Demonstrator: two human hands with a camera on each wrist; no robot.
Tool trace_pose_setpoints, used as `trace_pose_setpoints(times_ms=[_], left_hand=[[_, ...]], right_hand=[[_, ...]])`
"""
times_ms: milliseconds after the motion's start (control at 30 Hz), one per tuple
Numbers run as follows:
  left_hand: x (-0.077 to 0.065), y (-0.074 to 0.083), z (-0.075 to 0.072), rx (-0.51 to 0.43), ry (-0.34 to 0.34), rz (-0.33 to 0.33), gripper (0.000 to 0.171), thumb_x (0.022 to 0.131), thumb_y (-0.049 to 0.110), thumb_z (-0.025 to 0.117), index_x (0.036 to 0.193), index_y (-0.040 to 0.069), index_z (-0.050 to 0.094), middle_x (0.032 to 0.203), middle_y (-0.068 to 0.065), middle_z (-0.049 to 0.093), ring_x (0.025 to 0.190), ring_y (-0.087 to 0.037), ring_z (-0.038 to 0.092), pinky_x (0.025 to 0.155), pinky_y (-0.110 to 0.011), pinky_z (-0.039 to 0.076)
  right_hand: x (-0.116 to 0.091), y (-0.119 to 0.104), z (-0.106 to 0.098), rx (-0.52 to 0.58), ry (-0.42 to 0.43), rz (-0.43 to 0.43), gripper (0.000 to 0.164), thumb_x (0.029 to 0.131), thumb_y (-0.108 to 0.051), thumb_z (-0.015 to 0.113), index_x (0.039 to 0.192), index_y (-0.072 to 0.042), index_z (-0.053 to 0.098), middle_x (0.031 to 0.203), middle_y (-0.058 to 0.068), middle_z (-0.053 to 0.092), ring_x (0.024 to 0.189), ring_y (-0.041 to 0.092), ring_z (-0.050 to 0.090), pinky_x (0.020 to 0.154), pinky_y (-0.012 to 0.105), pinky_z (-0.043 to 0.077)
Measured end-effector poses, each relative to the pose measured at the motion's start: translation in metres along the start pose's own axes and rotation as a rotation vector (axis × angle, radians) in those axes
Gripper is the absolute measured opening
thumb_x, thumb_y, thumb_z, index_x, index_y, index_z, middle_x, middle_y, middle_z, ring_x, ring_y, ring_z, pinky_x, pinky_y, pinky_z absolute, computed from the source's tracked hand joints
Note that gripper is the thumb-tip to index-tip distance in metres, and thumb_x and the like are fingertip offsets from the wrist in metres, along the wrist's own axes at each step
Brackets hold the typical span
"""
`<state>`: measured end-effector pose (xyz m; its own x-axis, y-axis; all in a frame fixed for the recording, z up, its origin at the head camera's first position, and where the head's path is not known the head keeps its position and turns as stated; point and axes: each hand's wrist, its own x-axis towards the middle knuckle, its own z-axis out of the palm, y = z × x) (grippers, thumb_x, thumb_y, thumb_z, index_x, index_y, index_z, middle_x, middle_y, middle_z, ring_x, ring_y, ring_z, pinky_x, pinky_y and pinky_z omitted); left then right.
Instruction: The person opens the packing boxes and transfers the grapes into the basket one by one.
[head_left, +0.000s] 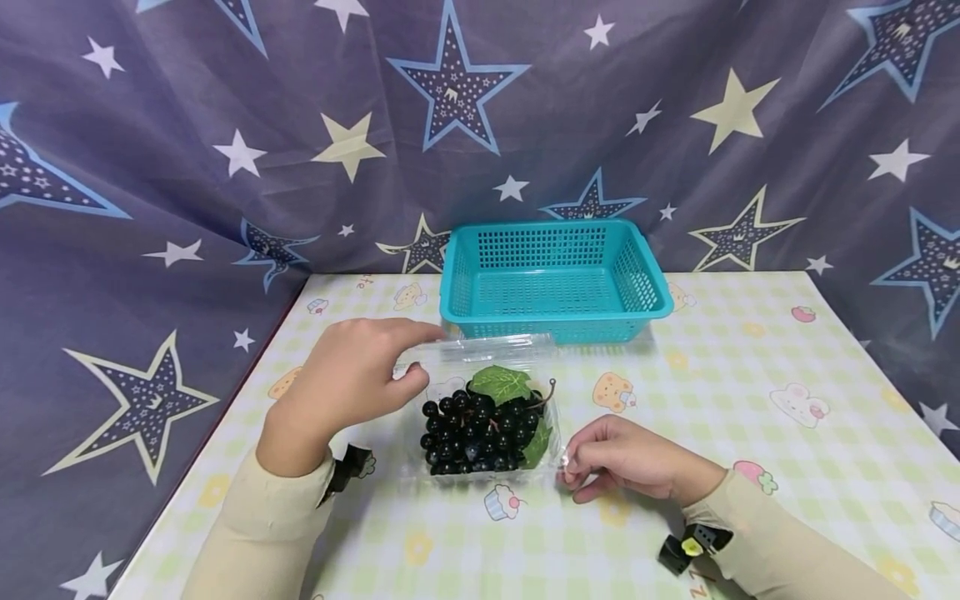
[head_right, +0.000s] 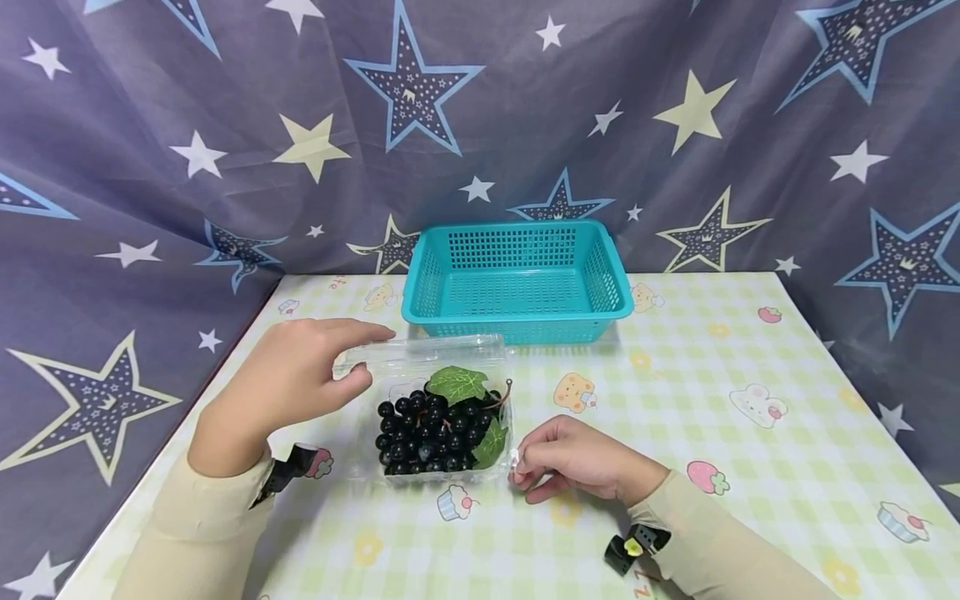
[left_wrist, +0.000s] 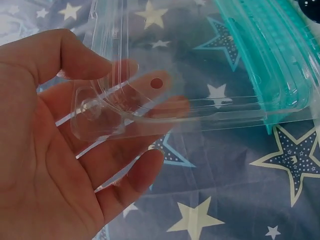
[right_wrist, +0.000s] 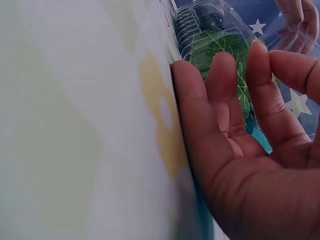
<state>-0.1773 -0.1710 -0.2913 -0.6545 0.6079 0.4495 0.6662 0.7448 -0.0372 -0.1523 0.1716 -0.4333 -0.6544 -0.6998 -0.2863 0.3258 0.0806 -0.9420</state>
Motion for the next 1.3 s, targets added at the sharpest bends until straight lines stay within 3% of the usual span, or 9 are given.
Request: trace_pose_setpoints(times_ms=[100,233,700,867,1100,1300], left_hand=[[0.001,-0.005,0.001,-0.044,0.023,-0.024,0.04,0.08,0.024,0.057,0.119,0.032,0.065,0.111,0.015,0.067,0.082,-0.005,0.063,0.058,-0.03,0.047],[0.002,-0.011,0.002,-0.094,0.05,-0.05,0.035,0.084,0.023,0.057,0.117,0.028,0.066,0.113,0.013,0.067,0.1,-0.009,0.065,0.075,-0.035,0.052],[0.001,-0.016,0.007,-0.126,0.098,-0.115,0.033,0.092,0.042,0.057,0.121,0.027,0.064,0.12,0.009,0.065,0.109,-0.013,0.062,0.089,-0.04,0.05],[0.001,-0.018,0.01,-0.115,0.146,-0.164,0.033,0.094,0.038,0.055,0.124,0.026,0.063,0.122,0.008,0.064,0.108,-0.014,0.063,0.086,-0.04,0.05],[0.003,-0.023,0.018,-0.106,0.246,-0.194,0.025,0.093,0.032,0.059,0.114,0.022,0.068,0.11,0.007,0.068,0.094,-0.013,0.065,0.077,-0.038,0.052],[0.005,-0.025,0.016,-0.091,0.285,-0.227,0.022,0.089,0.026,0.065,0.109,0.019,0.069,0.104,0.004,0.069,0.096,-0.013,0.065,0.079,-0.038,0.051]], right_hand=[[0.0,-0.001,0.0,0.001,0.001,0.002,0.013,0.081,0.0,0.054,0.083,0.004,0.066,0.086,0.013,0.069,0.085,0.024,0.066,0.083,0.052,0.052],[0.0,-0.001,0.0,-0.001,0.003,0.001,0.013,0.081,0.0,0.054,0.083,0.004,0.066,0.086,0.013,0.069,0.085,0.024,0.066,0.083,0.052,0.053],[-0.003,-0.001,0.002,0.016,0.017,-0.009,0.013,0.081,0.0,0.056,0.087,0.006,0.066,0.09,0.018,0.069,0.09,0.027,0.067,0.083,0.052,0.052],[-0.001,0.0,0.001,0.009,0.01,-0.011,0.013,0.082,-0.002,0.056,0.086,0.006,0.066,0.09,0.017,0.069,0.091,0.028,0.067,0.083,0.052,0.052],[0.0,0.004,-0.002,0.024,0.015,0.007,0.013,0.082,-0.003,0.057,0.086,0.005,0.067,0.091,0.017,0.069,0.092,0.03,0.067,0.083,0.052,0.052],[-0.001,0.001,-0.002,0.022,0.015,0.009,0.013,0.082,-0.003,0.057,0.086,0.005,0.066,0.093,0.019,0.069,0.09,0.029,0.067,0.083,0.052,0.052]])
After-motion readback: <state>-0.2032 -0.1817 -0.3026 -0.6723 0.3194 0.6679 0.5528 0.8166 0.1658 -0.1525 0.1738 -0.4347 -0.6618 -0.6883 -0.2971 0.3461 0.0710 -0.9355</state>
